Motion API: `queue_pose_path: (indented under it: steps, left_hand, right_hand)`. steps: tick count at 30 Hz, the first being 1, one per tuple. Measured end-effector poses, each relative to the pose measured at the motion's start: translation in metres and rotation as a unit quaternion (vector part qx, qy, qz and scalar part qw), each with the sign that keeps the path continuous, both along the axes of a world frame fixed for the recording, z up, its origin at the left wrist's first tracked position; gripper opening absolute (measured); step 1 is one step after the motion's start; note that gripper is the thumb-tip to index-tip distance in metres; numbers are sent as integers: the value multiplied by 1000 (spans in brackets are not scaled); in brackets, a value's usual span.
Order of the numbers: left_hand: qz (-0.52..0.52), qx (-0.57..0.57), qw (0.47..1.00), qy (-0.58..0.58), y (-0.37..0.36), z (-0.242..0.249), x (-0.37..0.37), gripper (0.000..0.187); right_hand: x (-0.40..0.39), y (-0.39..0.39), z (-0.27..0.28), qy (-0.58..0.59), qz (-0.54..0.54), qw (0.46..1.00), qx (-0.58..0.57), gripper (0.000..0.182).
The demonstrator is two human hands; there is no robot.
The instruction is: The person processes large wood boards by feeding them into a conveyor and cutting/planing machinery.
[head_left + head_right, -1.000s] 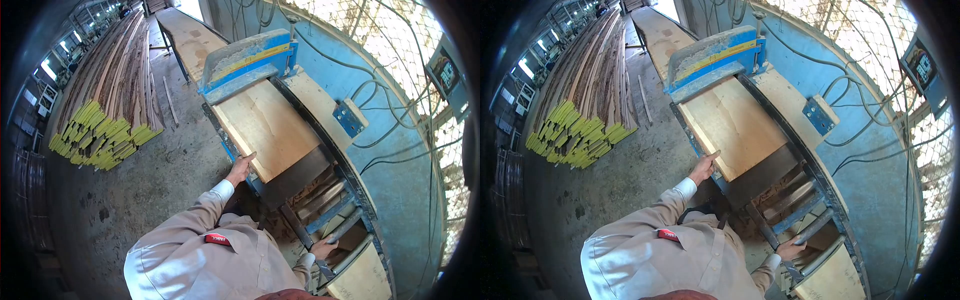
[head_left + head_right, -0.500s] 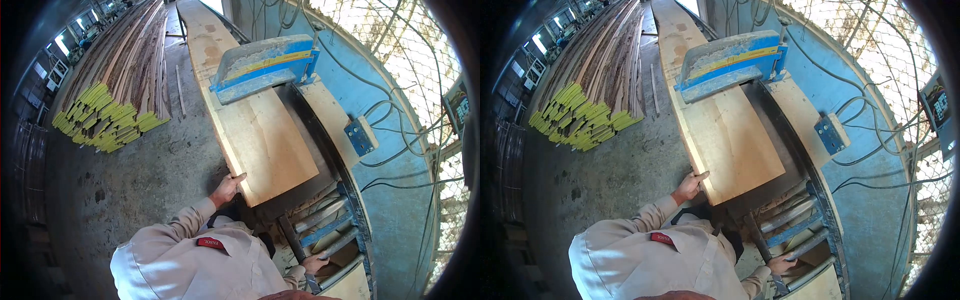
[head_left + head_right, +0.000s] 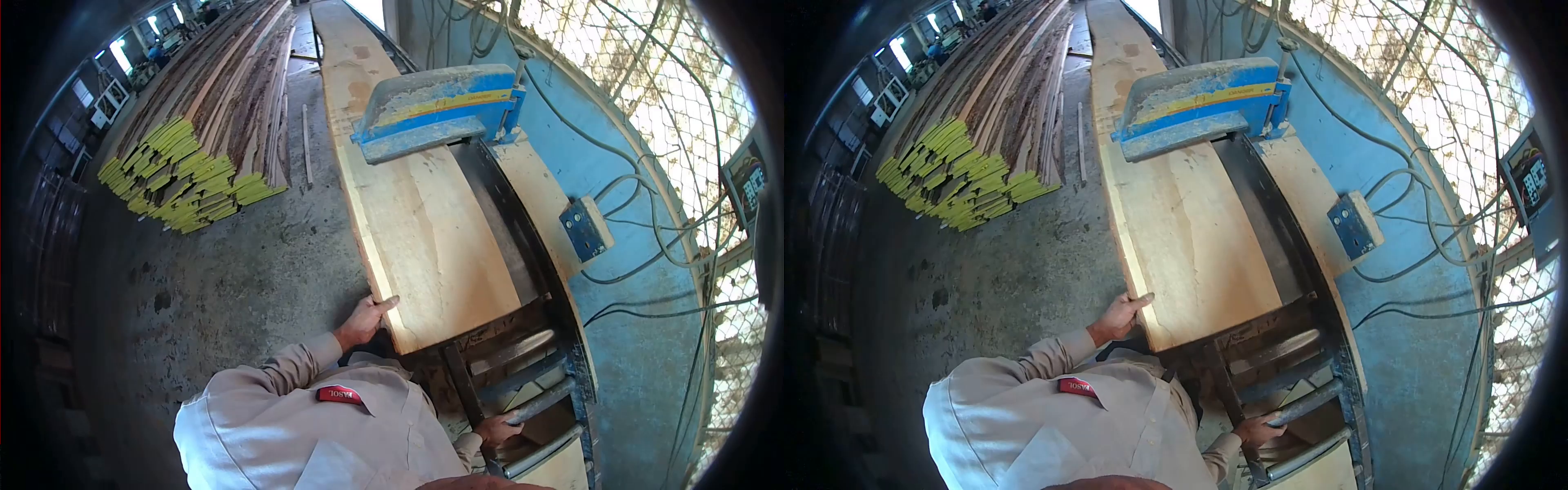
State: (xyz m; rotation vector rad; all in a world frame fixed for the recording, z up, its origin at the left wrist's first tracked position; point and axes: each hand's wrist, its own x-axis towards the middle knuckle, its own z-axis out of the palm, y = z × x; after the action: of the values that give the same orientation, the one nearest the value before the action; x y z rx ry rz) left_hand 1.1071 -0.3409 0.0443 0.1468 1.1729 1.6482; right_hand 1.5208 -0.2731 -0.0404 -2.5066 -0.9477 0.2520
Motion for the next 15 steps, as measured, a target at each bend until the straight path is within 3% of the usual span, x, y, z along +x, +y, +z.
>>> queue_pose_path:
  steps: [5,8,12,15]
  left_hand:
    - [-19,-39,999,-7,0,-9,57,35]
    - [-179,-120,975,47,-7,-6,87,38]
    - [-255,-112,960,-18,-10,-14,127,45]
    - [-303,-96,946,-65,-18,-50,154,42]
  right_hand:
    - [2,2,-2,36,8,999,8,72]
    - [15,0,-28,14,17,999,29,74]
    - [14,-2,-27,1,26,999,43,74]
    - [13,-10,-17,79,57,992,83,71]
